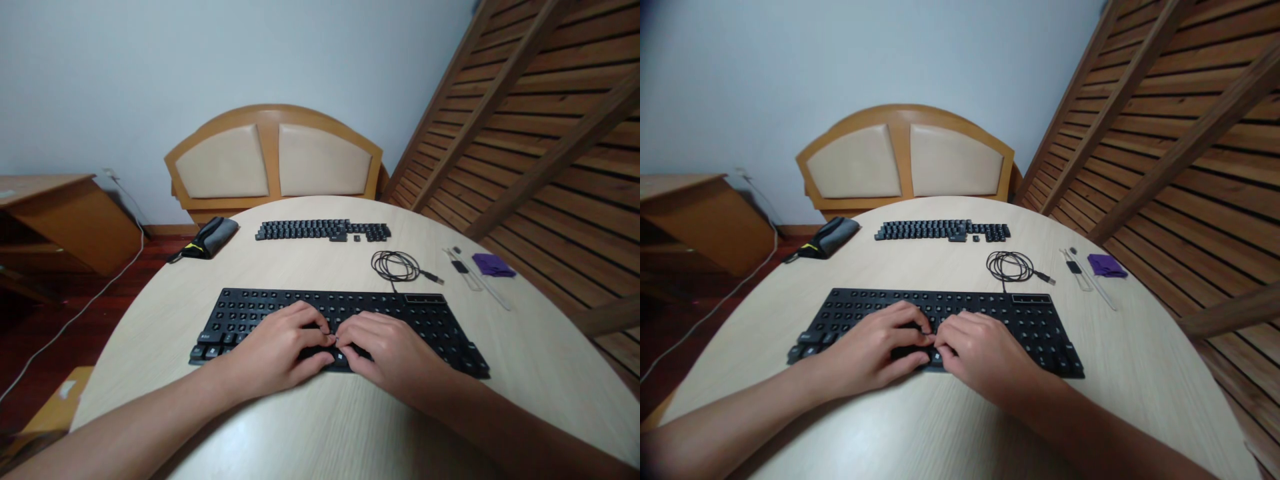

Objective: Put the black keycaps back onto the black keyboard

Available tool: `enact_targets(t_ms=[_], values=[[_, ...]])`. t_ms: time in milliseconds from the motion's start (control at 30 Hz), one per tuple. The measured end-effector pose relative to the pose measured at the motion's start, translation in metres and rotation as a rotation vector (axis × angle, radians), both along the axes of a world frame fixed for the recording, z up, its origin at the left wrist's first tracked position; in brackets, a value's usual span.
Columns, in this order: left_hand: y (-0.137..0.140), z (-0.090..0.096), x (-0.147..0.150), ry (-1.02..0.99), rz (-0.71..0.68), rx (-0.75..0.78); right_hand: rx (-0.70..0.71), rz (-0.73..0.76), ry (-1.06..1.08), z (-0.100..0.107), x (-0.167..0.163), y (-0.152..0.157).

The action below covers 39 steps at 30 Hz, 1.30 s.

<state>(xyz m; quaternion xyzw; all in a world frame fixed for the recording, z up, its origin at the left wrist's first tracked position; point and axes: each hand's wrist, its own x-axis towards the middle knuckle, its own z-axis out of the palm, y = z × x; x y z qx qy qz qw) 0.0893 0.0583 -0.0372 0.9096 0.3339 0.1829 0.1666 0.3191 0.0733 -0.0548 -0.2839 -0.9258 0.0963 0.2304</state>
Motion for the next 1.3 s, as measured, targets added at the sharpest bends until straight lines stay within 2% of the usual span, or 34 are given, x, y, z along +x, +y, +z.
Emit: enact_targets(t_ms=[267, 567, 767, 967, 1300], values=[[0.003, -0.001, -0.002, 0.026, -0.021, 0.033, -0.063, 0.017, 0.080, 0.001, 0.007, 0.006], [0.004, -0.001, -0.002, 0.054, -0.039, 0.052, -0.053, -0.259, 0.076, 0.006, 0.013, 0.023], [0.005, -0.003, -0.003, 0.052, -0.052, 0.060, -0.038, -0.457, -0.051, 0.006, 0.010, 0.060], [0.005, -0.003, -0.004, 0.055, -0.053, 0.062, -0.060, -0.601, -0.343, 0.009, -0.003, 0.110], [0.005, -0.002, -0.004, 0.048, -0.047, 0.065, -0.056, -0.673, -0.398, 0.011, -0.030, 0.152]])
